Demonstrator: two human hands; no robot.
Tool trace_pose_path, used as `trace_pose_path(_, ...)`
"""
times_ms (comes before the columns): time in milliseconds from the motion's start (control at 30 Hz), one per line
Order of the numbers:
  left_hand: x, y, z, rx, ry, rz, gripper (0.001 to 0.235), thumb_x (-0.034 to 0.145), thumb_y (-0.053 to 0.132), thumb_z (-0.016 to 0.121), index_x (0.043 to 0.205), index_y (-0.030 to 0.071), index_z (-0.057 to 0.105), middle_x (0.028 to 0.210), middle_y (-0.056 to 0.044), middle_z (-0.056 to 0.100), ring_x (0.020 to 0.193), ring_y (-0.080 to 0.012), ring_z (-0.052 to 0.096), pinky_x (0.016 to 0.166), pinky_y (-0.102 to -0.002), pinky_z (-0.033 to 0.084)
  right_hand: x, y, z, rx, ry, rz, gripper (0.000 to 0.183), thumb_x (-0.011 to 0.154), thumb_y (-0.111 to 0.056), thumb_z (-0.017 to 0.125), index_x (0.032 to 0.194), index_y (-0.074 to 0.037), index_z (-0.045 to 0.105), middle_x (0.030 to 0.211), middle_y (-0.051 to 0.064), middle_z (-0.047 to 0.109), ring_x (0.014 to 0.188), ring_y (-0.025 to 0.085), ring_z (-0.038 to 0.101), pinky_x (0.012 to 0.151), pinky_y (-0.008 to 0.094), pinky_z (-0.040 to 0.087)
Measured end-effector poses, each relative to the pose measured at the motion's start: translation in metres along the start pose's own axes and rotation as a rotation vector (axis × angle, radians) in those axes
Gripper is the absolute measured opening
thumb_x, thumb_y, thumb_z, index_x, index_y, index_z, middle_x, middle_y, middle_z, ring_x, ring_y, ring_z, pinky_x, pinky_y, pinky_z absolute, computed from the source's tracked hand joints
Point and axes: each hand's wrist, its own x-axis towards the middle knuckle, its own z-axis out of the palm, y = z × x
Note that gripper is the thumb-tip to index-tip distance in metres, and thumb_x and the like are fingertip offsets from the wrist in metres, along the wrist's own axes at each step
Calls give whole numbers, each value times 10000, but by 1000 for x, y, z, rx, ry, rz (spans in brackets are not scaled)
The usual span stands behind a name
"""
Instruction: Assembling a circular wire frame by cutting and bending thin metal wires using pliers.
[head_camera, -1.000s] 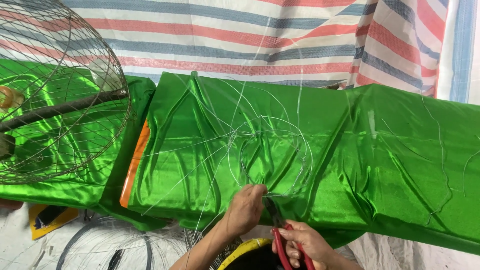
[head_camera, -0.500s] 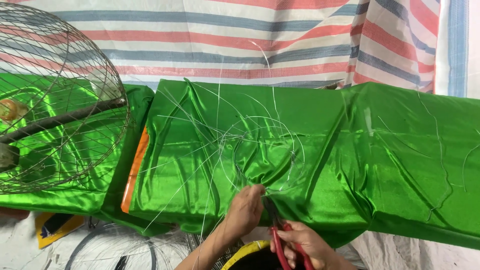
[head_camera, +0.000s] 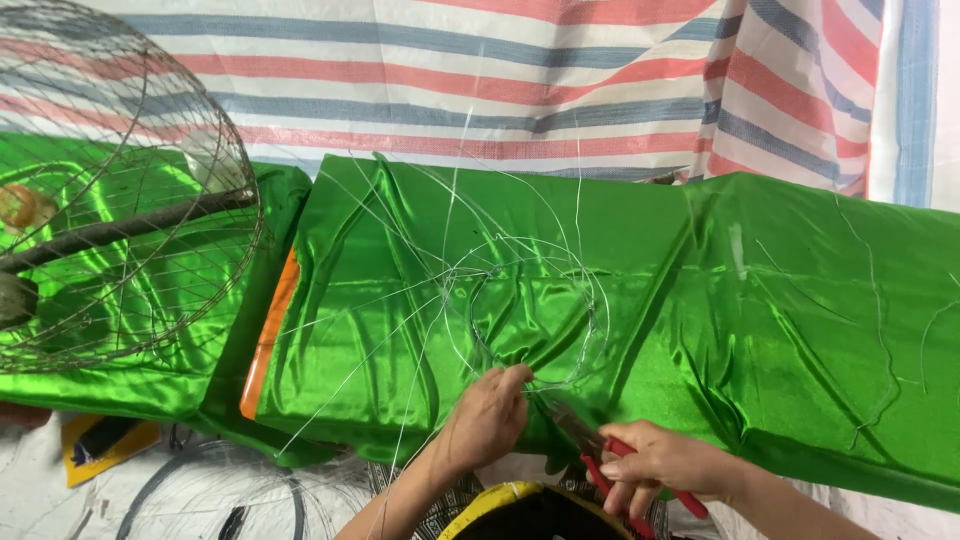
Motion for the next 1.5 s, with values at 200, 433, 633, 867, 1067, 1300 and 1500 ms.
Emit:
trace_pose_path(200,-8,-5,-1,-66,0,-13,281,901,-62,483,1163,31,526,687,-30,510,593,-166,466,444,-263,396,17,-20,-7,29,-41,80,311,978,-54,648,1240,74,540,997,239,658,853,302,792,609,318,665)
trace_pose_path(433,-12,-5,-6,-66,13,15,397,791,-119,509,1151,46,530,616,-30,504,616,-186,463,476,-283,405,26,-47,-1,-61,21,256,135,1060,12,576,1176,63,532,891,260,731,801,277,793,594,295,682)
trace_pose_path(633,-15,-5,-14,-103,122,137,336,800,-144,465,1063,51,536,605,-42,508,574,-182,371,484,-318,350,34,-74,6,-218,-3,326,135,1052,-32,581,1167,28,546,897,174,697,763,200,776,569,229,663)
trace_pose_path(867,-19,-15,-5,-66,168,169,431,761,-176,485,1137,27,543,611,-7,462,579,-170,376,489,-303,369,39,-86,4,-204,-21,446,218,1041,18,550,1255,38,511,857,169,632,715,225,789,473,239,654)
trace_pose_path(1067,-20,-16,-3,-23,186,167,408,752,-162,481,1095,33,585,579,1,441,565,-172,374,496,-322,380,41,-94,7,-243,-20,490,224,1042,19,551,1263,41,524,857,180,646,715,238,799,447,229,655)
trace_pose_path(1300,-20,-16,-5,-17,210,189,386,754,-153,490,1059,65,581,609,-12,501,581,-176,405,484,-315,381,49,-98,4,-298,-36,503,286,1038,-16,555,1315,22,500,892,194,690,700,232,801,469,226,667)
trace_pose_path(1500,-19,-19,-8,-43,173,207,376,776,-128,540,1086,82,574,630,-7,491,588,-176,413,476,-324,384,56,-109,2,-295,-109,553,178,1046,3,548,1214,39,503,742,164,636,649,243,794,438,237,649)
